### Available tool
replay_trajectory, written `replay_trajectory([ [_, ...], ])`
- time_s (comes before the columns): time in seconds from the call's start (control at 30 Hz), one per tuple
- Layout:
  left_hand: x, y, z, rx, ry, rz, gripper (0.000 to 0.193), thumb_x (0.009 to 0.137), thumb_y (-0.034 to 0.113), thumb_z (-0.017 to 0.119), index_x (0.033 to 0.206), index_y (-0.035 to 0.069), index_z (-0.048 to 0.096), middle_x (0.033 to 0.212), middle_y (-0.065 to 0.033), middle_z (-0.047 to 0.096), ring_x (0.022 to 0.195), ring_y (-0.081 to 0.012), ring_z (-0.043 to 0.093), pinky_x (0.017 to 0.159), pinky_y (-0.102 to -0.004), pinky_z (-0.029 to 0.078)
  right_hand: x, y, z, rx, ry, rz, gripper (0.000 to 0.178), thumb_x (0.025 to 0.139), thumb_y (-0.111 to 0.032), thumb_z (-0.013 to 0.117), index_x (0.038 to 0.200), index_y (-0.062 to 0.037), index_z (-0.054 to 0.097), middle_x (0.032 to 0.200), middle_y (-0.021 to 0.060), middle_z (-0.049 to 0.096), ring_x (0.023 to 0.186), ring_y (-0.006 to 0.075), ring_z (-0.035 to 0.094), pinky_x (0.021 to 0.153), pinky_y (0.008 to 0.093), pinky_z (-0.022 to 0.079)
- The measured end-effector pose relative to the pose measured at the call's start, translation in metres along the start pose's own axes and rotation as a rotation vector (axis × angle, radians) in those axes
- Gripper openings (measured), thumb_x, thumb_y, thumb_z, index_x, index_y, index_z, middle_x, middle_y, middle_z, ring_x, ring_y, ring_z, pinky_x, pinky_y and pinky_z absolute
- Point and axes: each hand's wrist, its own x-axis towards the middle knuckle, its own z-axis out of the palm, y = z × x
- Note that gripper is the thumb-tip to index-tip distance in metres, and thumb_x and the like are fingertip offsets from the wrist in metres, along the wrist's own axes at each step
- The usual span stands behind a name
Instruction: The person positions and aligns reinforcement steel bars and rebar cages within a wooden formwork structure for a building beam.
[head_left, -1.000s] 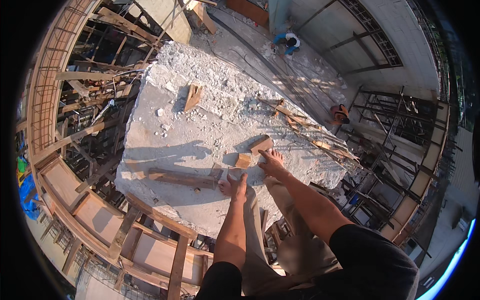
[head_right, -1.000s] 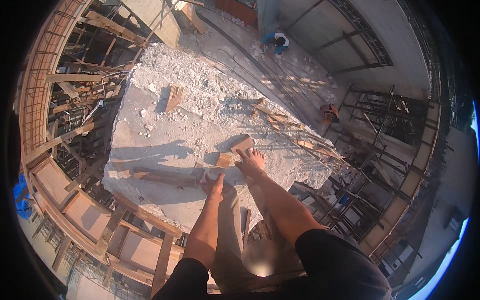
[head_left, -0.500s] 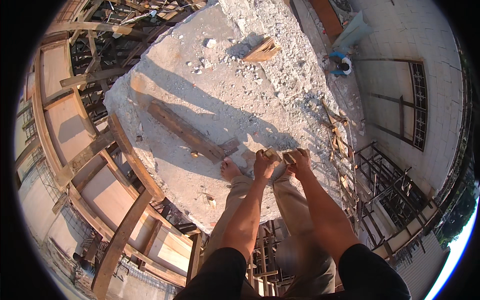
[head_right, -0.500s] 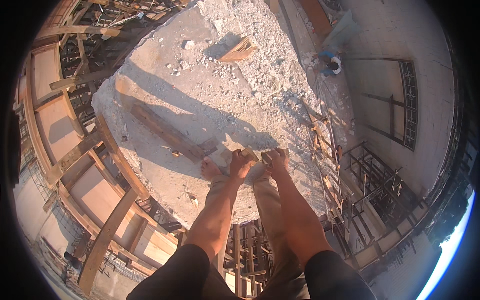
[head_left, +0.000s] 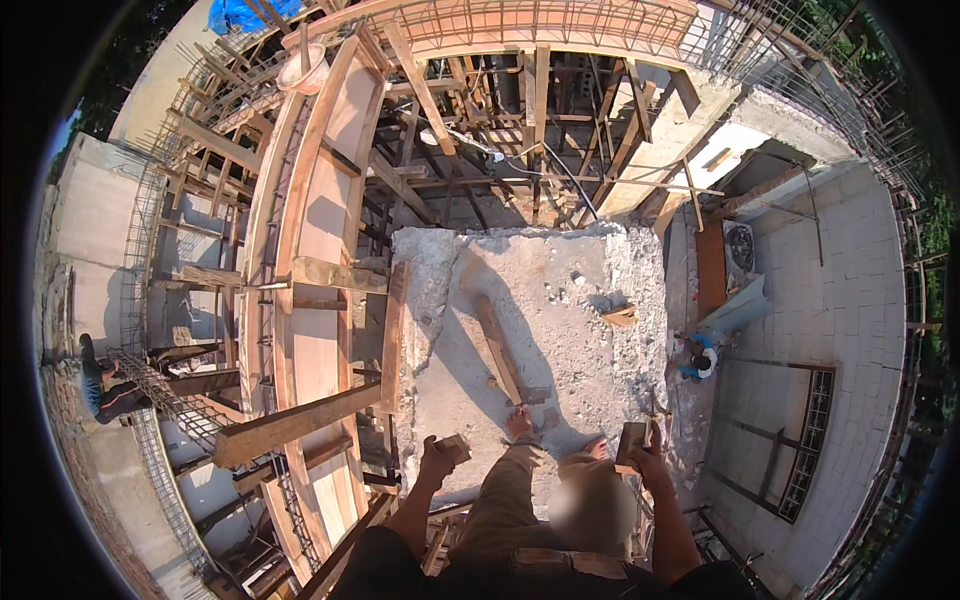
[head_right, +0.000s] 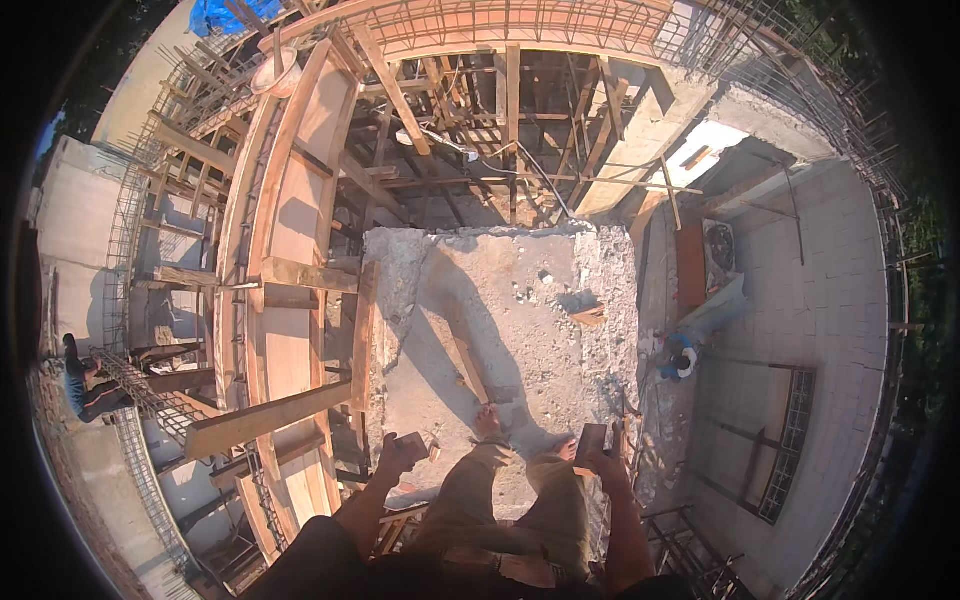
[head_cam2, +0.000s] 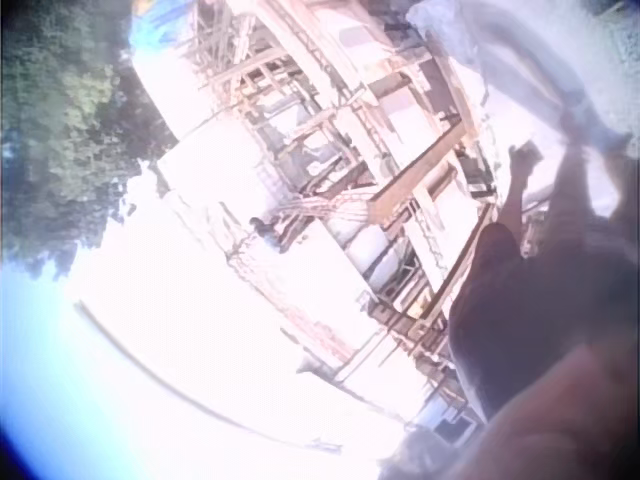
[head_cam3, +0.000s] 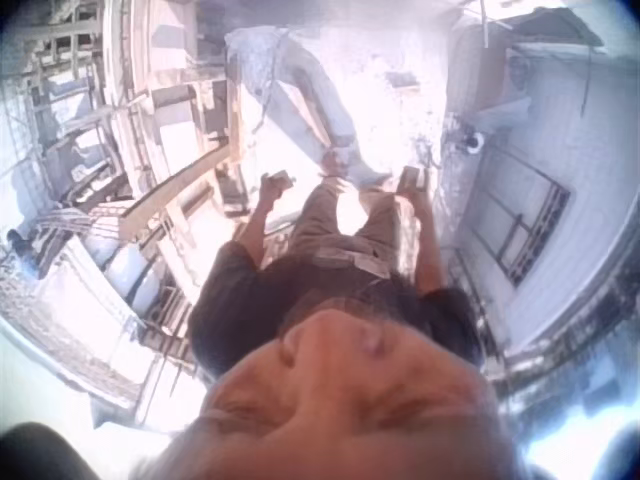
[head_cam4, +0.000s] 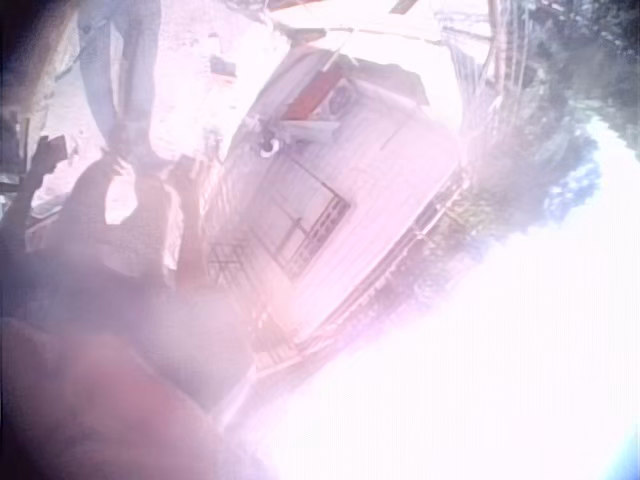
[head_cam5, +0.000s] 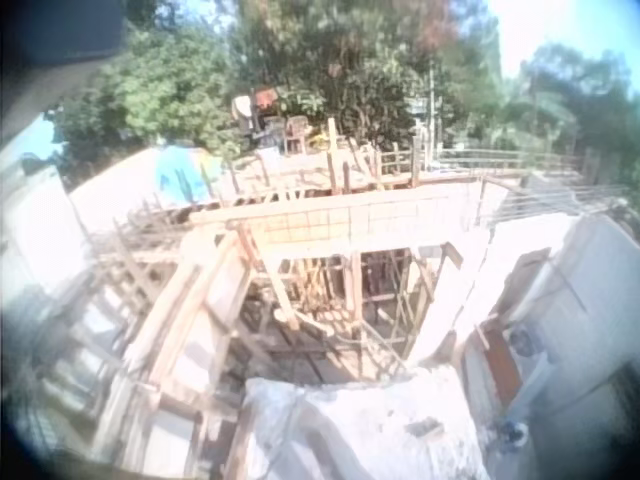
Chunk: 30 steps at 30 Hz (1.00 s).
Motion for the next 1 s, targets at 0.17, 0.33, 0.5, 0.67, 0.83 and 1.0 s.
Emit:
replay_trajectory([
  [0.17, -0.027, 0.005, -0.106, -0.177, 0.255, 0.024, 0.074, 0.076, 0.017, 0.077, 0.135, -0.004, 0.037, 0.082, -0.0116, 0.061, 0.053, -0.018, 0.057, 0.041, -0.0295, 0.042, 0.002, -0.113, -0.012, 0.5, 0.105, 0.234, 0.054, 0.085, -0.015, 0.062, 0.137, -0.0117, 0.046, 0.084, 0.0014, 0.058, 0.066, 0.0128, 0.059, 0.054, 0.028, 0.05],
  [0.33, -0.006, 0.03, -0.147, -0.64, 0.047, -0.247, 0.06, 0.075, 0.015, 0.078, 0.123, 0.004, 0.045, 0.082, -0.0084, 0.059, 0.058, -0.0201, 0.059, 0.043, -0.0319, 0.044, 0.02, -0.143, 0.005, 0.641, 0.021, 0.471, 0.044, 0.088, -0.022, 0.062, 0.129, -0.0096, 0.051, 0.085, 0.0028, 0.059, 0.069, 0.0162, 0.063, 0.054, 0.0297, 0.052],
  [0.5, 0.04, 0.083, -0.122, -0.411, 0.283, -0.018, 0.018, 0.084, 0.007, 0.063, 0.1, 0.016, 0.062, 0.079, -0.0013, 0.06, 0.059, -0.0167, 0.056, 0.047, -0.0338, 0.041, 0.079, -0.165, 0.047, 0.6, 0.057, 0.553, 0.046, 0.09, -0.024, 0.06, 0.131, -0.0091, 0.048, 0.09, 0.0057, 0.06, 0.072, 0.0189, 0.064, 0.057, 0.0322, 0.054],
  [0.67, 0.061, 0.176, -0.103, -0.127, 0.265, 0.009, 0.065, 0.071, 0.011, 0.08, 0.125, 0.007, 0.044, 0.105, -0.0118, 0.058, 0.075, -0.0226, 0.06, 0.054, -0.0357, 0.051, 0.188, -0.238, 0.07, 0.556, 0.057, 0.467, 0.047, 0.092, -0.026, 0.059, 0.134, -0.0085, 0.045, 0.094, 0.0086, 0.061, 0.075, 0.0217, 0.066, 0.06, 0.0346, 0.056],
  [0.83, 0.071, 0.263, -0.122, -0.63, 0.108, 0.354, 0.071, 0.073, 0.011, 0.081, 0.132, 0.007, 0.042, 0.106, -0.0079, 0.054, 0.096, -0.0198, 0.057, 0.069, -0.0306, 0.051, 0.313, -0.378, 0.084, 0.495, -0.088, 0.225, 0.043, 0.097, -0.029, 0.055, 0.136, -0.0125, 0.045, 0.103, 0.0098, 0.063, 0.082, 0.0215, 0.067, 0.064, 0.0354, 0.058],
  [1.0, 0.038, 0.423, -0.153, -0.055, 0.386, 0.374, 0.079, 0.071, 0.007, 0.081, 0.138, 0.005, 0.038, 0.108, -0.0077, 0.055, 0.098, -0.0206, 0.058, 0.079, -0.0324, 0.051, 0.413, -0.525, 0.146, 0.581, -0.427, 0.113, 0.055, 0.098, -0.038, 0.058, 0.145, -0.0159, 0.038, 0.121, 0.0075, 0.06, 0.105, 0.0216, 0.064, 0.085, 0.036, 0.056],
])
